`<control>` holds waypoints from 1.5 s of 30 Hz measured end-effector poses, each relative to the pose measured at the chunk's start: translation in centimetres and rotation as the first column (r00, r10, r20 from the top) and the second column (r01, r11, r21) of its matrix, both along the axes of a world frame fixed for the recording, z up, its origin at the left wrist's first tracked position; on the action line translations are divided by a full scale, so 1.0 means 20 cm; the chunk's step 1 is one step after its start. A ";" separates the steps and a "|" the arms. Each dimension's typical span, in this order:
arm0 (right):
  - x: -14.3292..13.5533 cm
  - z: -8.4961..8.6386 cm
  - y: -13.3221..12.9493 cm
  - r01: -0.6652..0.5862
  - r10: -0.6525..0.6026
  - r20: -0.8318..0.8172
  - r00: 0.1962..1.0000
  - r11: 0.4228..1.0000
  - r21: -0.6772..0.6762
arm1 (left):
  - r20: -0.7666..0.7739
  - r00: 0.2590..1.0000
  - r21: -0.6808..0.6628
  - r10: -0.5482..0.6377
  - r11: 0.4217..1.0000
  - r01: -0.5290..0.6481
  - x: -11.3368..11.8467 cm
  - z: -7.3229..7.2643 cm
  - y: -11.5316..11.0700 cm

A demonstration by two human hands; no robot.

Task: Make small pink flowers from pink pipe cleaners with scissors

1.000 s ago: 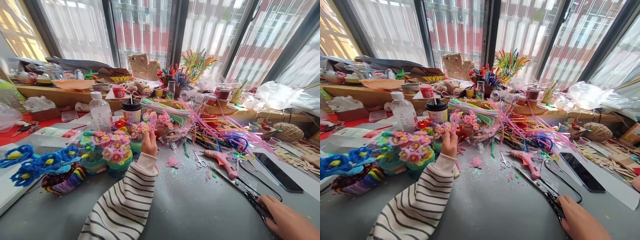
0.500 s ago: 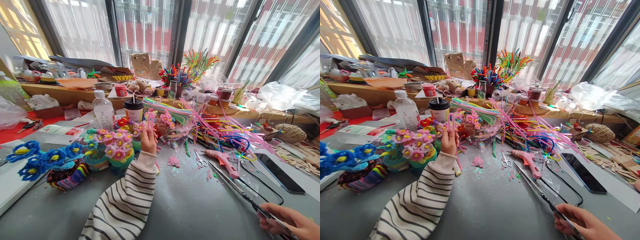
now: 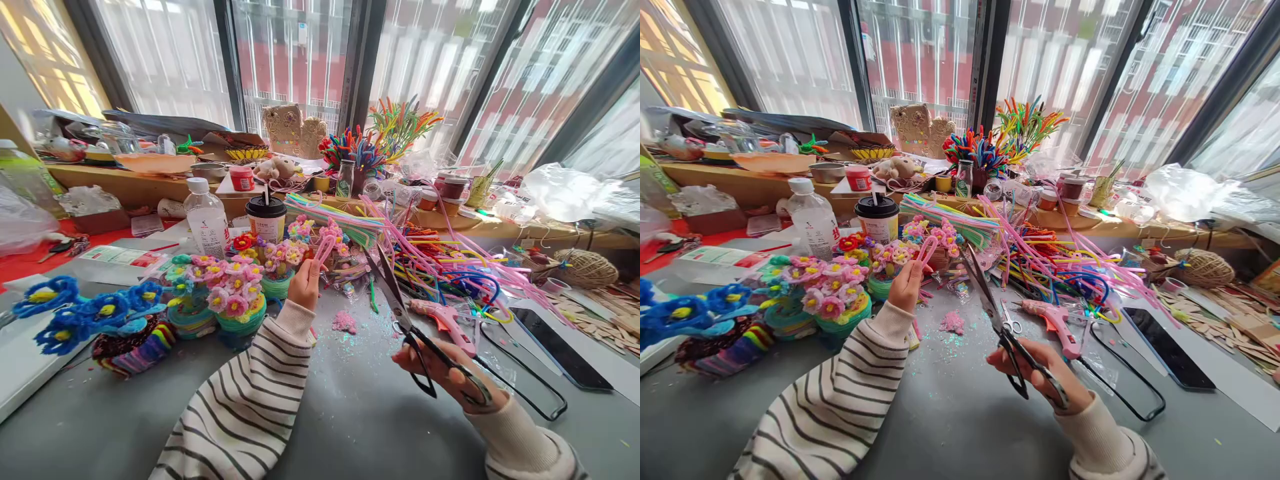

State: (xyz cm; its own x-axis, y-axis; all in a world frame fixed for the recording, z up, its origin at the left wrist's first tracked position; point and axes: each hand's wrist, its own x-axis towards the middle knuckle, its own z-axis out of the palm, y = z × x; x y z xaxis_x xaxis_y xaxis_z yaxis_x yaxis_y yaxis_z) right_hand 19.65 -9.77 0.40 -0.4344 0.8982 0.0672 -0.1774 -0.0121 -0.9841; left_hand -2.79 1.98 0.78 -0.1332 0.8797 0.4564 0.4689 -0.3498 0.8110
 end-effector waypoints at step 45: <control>-0.20 -0.11 0.09 0.202 -0.167 -0.283 0.944 0.975 0.098 | 0.023 0.843 -0.292 -0.537 0.803 0.519 0.05 -0.08 0.02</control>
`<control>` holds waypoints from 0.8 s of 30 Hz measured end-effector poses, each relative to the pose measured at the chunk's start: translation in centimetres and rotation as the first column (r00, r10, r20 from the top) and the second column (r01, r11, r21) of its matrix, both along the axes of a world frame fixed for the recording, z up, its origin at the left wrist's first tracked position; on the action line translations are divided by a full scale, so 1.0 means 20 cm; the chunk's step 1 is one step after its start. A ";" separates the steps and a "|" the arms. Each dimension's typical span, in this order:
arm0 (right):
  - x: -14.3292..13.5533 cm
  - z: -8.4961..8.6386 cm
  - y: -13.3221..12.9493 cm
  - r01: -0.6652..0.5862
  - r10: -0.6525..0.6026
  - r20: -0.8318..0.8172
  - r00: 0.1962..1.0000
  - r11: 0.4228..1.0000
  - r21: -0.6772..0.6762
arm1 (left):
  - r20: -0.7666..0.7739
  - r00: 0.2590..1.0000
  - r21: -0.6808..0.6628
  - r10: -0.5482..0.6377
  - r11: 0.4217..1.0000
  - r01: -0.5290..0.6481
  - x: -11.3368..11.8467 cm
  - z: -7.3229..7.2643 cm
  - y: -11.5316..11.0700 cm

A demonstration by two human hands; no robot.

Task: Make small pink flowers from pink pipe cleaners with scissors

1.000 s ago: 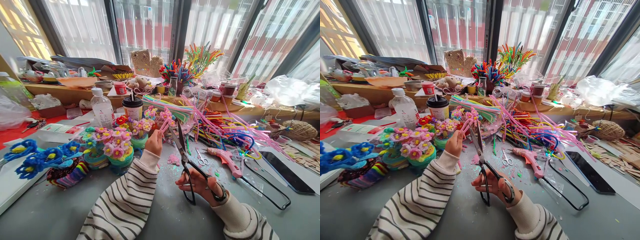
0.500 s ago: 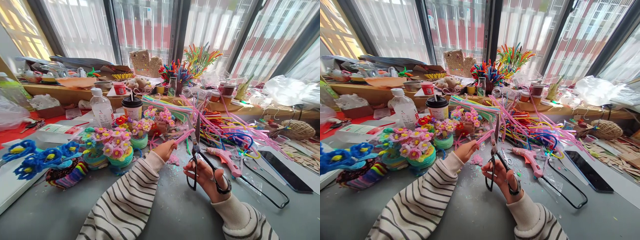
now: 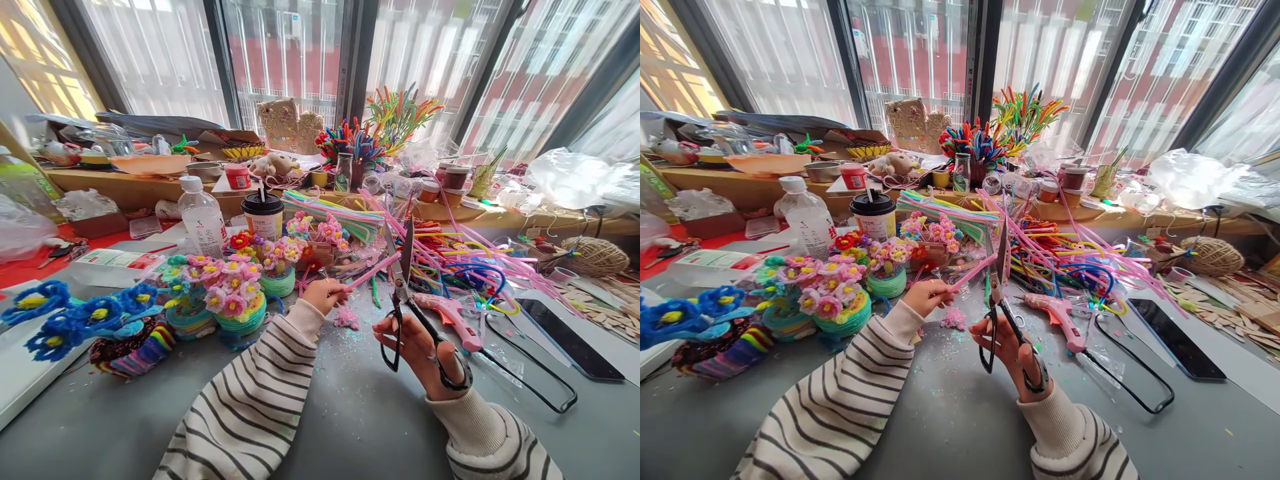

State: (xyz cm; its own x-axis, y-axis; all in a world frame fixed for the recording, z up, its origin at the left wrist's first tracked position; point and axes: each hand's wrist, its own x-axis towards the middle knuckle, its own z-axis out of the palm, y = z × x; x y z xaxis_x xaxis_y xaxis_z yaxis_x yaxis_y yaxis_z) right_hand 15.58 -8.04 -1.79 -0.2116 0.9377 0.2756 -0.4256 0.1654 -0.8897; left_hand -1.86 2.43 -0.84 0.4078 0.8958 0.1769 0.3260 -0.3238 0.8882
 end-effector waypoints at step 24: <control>0.03 0.03 -0.02 -0.099 0.100 -0.013 0.995 0.994 0.041 | -0.196 0.970 0.301 -0.141 0.933 0.196 -0.02 -0.01 0.02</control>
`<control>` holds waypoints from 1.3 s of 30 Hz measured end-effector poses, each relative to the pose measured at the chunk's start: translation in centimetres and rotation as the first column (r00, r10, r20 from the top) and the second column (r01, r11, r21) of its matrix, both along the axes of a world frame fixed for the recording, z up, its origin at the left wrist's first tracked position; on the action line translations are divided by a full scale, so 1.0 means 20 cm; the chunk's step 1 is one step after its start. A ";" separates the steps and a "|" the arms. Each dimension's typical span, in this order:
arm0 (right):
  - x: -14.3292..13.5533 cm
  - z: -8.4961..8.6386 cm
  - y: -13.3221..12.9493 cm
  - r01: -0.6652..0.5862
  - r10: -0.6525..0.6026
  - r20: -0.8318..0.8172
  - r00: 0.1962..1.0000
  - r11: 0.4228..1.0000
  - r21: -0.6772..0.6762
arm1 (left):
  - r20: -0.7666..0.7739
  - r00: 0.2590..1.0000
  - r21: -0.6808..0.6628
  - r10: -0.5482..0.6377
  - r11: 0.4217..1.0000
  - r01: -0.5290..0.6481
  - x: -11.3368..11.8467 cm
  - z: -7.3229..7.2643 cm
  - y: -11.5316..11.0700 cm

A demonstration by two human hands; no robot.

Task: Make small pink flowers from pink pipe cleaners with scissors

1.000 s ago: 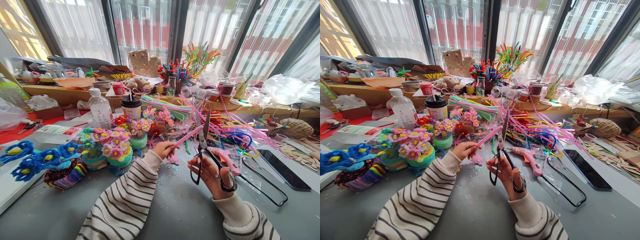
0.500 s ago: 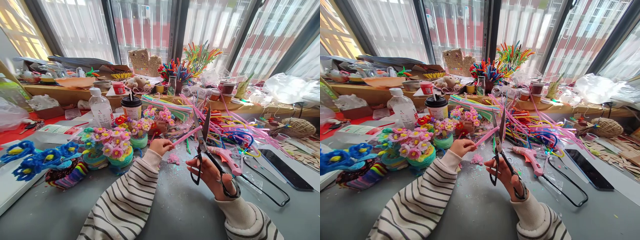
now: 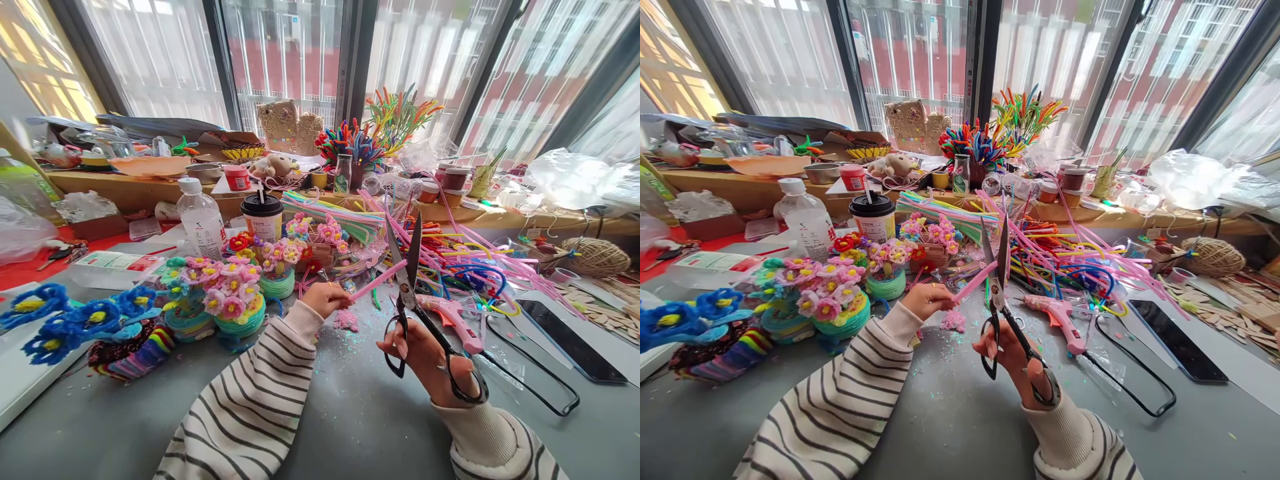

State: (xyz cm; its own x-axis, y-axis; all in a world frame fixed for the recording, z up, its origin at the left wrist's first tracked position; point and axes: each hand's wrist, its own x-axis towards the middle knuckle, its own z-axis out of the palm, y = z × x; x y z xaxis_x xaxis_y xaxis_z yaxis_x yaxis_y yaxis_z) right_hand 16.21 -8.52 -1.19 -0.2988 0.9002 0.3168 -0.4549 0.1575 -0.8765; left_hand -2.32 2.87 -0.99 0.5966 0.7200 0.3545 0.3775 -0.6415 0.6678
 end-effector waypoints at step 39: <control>-0.03 -0.02 -0.02 -0.264 0.268 0.020 0.963 0.959 -0.106 | -0.207 0.830 0.259 0.517 0.847 -0.464 -0.07 -0.01 0.04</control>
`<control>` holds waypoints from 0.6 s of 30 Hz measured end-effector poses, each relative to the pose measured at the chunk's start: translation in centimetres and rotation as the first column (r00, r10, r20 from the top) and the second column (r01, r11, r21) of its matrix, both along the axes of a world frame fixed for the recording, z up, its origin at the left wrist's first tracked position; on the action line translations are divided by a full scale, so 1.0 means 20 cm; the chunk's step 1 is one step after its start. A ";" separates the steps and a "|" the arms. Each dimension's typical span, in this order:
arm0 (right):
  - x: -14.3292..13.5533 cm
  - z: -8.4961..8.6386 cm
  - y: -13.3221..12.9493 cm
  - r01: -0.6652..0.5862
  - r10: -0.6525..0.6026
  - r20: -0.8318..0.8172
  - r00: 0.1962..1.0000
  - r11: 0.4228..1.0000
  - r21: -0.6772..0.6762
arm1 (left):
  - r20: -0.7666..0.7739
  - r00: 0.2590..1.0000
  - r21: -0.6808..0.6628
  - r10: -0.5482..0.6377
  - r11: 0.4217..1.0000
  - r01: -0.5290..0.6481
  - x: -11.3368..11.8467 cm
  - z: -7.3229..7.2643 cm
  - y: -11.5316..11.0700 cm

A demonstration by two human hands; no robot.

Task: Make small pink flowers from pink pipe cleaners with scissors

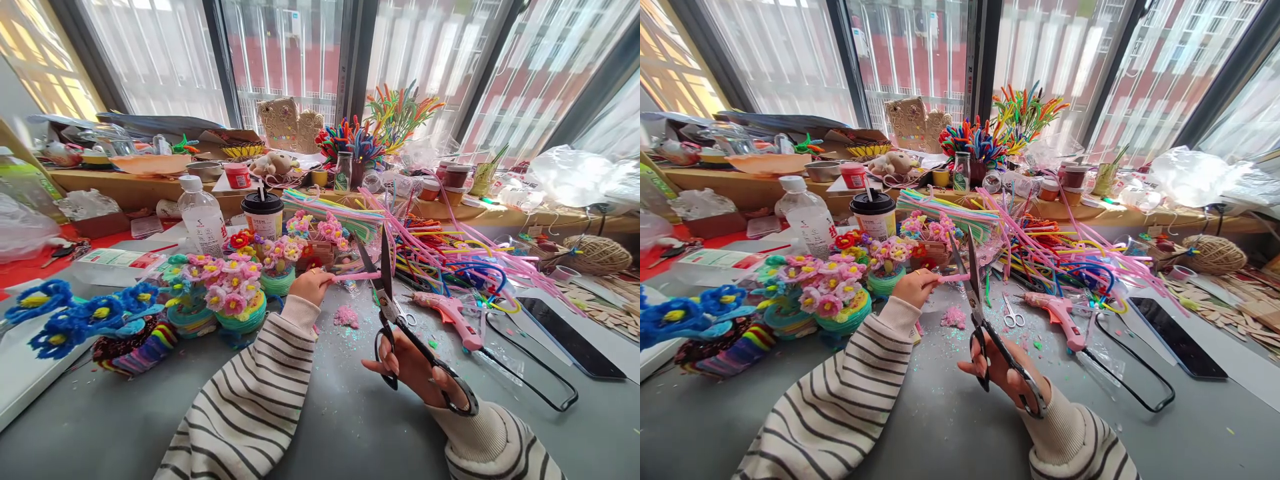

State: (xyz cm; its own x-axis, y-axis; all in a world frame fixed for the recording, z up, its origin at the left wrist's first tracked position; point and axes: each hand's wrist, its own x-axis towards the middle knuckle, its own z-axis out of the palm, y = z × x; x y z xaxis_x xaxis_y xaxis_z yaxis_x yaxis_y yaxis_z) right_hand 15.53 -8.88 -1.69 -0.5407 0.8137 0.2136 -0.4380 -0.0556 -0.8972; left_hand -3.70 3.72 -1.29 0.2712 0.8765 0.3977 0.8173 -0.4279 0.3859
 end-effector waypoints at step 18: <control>0.03 0.00 -0.03 0.255 -0.286 0.152 0.946 0.947 0.194 | -0.070 0.997 -0.047 -0.020 0.999 0.017 0.00 -0.02 0.01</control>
State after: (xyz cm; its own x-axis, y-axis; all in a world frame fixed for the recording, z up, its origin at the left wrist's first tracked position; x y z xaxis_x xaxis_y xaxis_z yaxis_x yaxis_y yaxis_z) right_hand 16.16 -9.57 -1.61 -0.3464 0.8945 0.2827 -0.2497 0.2026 -0.9469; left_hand -3.67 4.01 -1.61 0.3138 0.8879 0.3363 0.8352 -0.4266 0.3470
